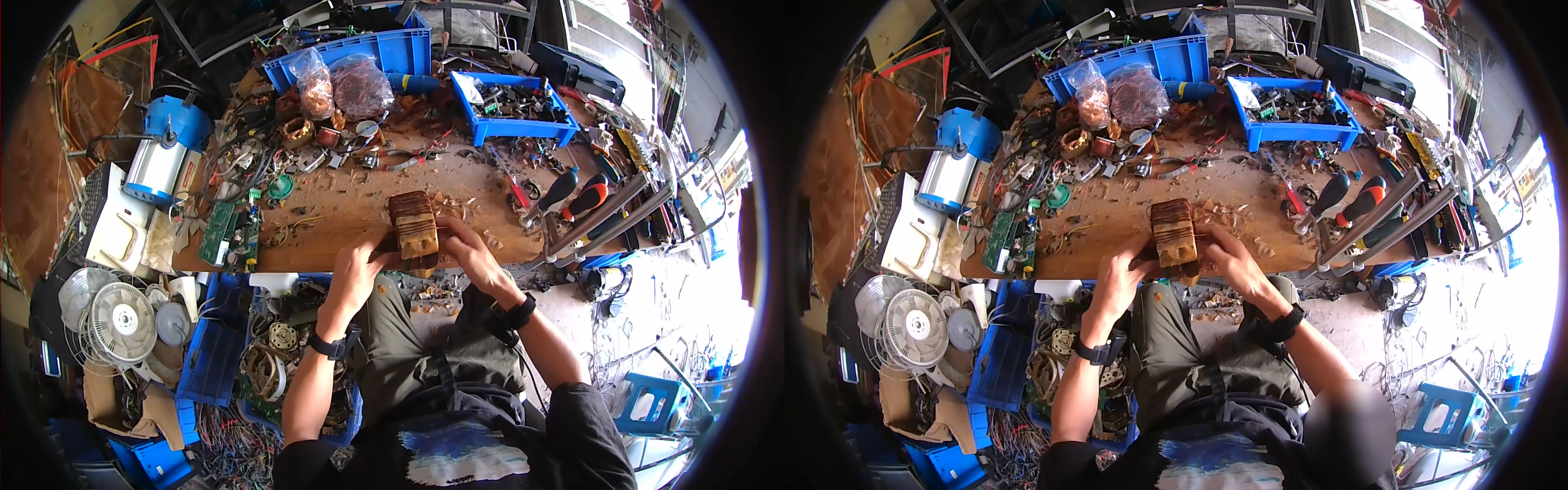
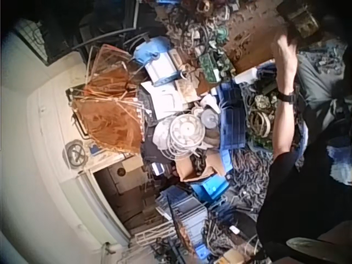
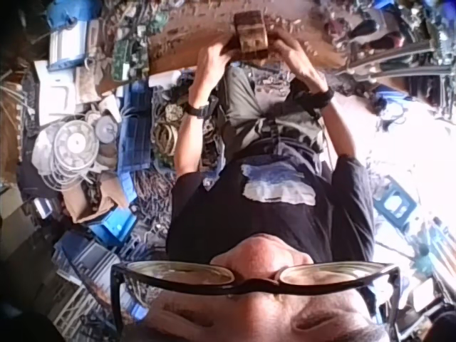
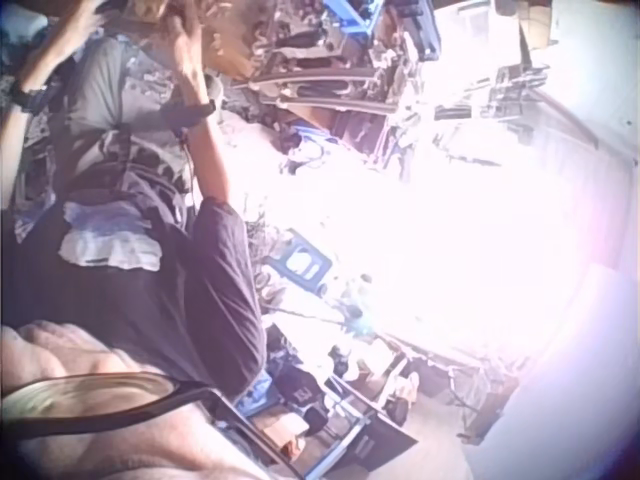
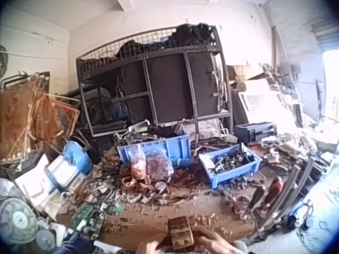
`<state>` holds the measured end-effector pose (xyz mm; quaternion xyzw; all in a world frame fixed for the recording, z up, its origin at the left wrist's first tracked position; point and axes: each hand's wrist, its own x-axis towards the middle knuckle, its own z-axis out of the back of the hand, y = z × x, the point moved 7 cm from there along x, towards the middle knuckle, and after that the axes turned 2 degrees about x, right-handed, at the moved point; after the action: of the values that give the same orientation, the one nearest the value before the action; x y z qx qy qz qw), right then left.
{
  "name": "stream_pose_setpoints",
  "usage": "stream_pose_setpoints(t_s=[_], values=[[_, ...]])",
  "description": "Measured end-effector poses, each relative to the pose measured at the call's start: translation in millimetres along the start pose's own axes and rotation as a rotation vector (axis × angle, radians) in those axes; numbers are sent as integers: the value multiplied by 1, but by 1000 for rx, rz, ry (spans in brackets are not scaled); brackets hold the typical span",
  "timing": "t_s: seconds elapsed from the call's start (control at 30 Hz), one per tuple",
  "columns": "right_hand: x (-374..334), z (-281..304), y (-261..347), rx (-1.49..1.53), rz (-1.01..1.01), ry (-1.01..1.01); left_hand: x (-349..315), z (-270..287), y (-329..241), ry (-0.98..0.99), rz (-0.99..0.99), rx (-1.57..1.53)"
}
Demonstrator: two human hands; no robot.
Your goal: The person sits at a cluttered workbench and uses their hands to pull apart a rectangular electronic component, likely a motor stator. They repeatedly separate the laminated core from the copper windings, inspecting the parts and placing them on the table.
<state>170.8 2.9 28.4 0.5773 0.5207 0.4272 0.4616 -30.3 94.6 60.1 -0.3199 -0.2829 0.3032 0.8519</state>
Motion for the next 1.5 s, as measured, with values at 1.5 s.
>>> stream_pose_setpoints(t_s=[1.5], values=[[11, -84, 85, -688, 494, 56, -41, 14, -1, -504, -74, -902]])
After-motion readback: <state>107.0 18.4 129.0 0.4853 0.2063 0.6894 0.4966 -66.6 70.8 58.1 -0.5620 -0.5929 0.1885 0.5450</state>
